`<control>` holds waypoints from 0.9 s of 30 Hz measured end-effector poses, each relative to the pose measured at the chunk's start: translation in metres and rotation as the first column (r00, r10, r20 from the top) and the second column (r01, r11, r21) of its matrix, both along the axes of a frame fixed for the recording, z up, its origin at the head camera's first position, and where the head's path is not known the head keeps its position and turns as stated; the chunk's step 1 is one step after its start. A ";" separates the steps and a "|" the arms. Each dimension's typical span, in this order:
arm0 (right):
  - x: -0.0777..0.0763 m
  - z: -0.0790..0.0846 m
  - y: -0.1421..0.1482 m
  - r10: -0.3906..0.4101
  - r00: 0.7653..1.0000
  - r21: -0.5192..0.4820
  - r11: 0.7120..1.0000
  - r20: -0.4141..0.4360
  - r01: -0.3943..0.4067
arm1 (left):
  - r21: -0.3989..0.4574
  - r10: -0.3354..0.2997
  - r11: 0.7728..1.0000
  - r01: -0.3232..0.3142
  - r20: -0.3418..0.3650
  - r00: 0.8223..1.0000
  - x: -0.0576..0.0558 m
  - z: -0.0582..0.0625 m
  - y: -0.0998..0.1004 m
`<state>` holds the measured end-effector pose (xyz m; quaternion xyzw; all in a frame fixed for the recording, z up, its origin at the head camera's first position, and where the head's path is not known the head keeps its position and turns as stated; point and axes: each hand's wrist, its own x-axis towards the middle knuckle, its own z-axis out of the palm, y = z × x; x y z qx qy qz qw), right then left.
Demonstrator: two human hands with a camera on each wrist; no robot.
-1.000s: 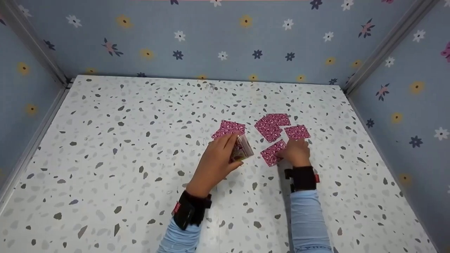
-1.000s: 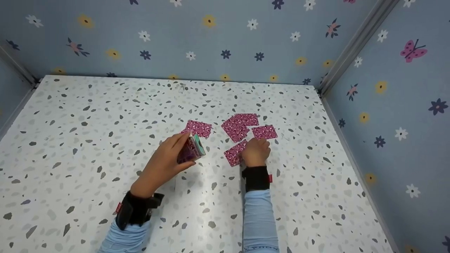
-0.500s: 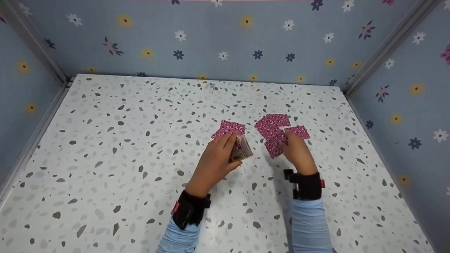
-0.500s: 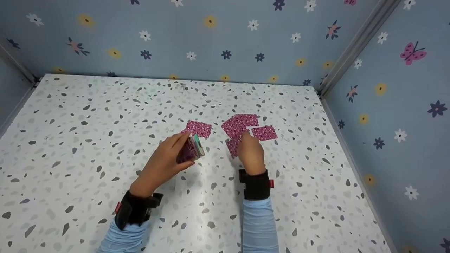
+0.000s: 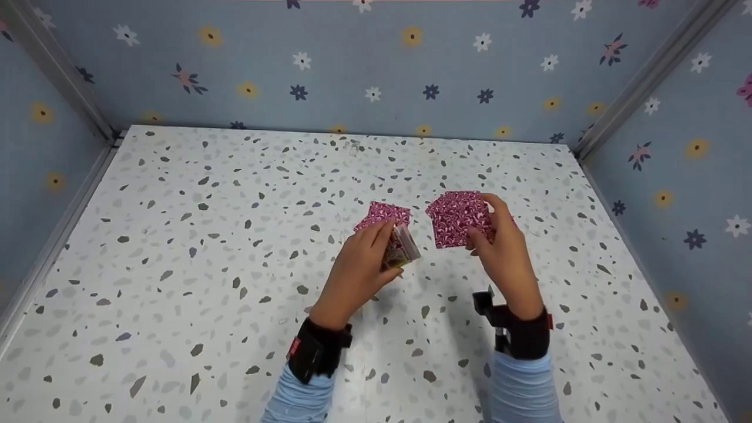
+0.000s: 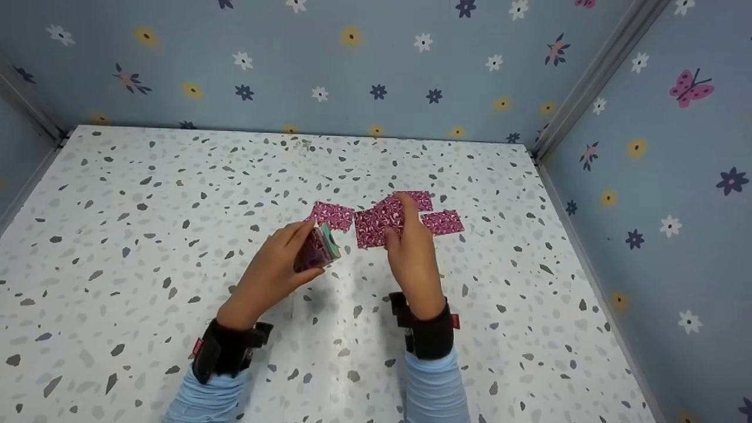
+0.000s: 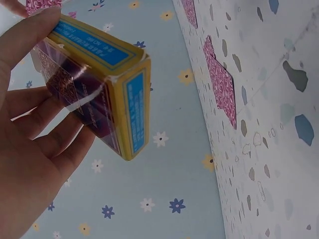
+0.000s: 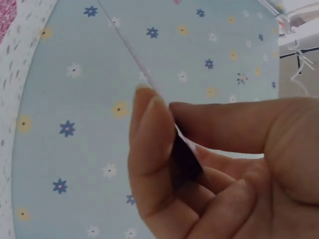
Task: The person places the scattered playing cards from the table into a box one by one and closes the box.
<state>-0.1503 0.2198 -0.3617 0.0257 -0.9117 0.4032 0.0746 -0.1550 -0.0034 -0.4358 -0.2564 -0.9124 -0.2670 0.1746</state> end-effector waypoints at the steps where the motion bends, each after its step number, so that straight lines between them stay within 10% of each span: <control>1: 0.002 0.001 -0.001 0.005 1.000 -0.013 1.000 -0.011 -0.005 | 0.000 0.001 1.000 -0.001 0.002 1.000 0.000 0.000 0.000; 27: 0.012 -0.002 -0.025 0.204 0.958 -0.226 0.942 -0.202 -0.248 | 0.010 -0.018 1.000 0.018 0.000 1.000 0.001 -0.003 0.002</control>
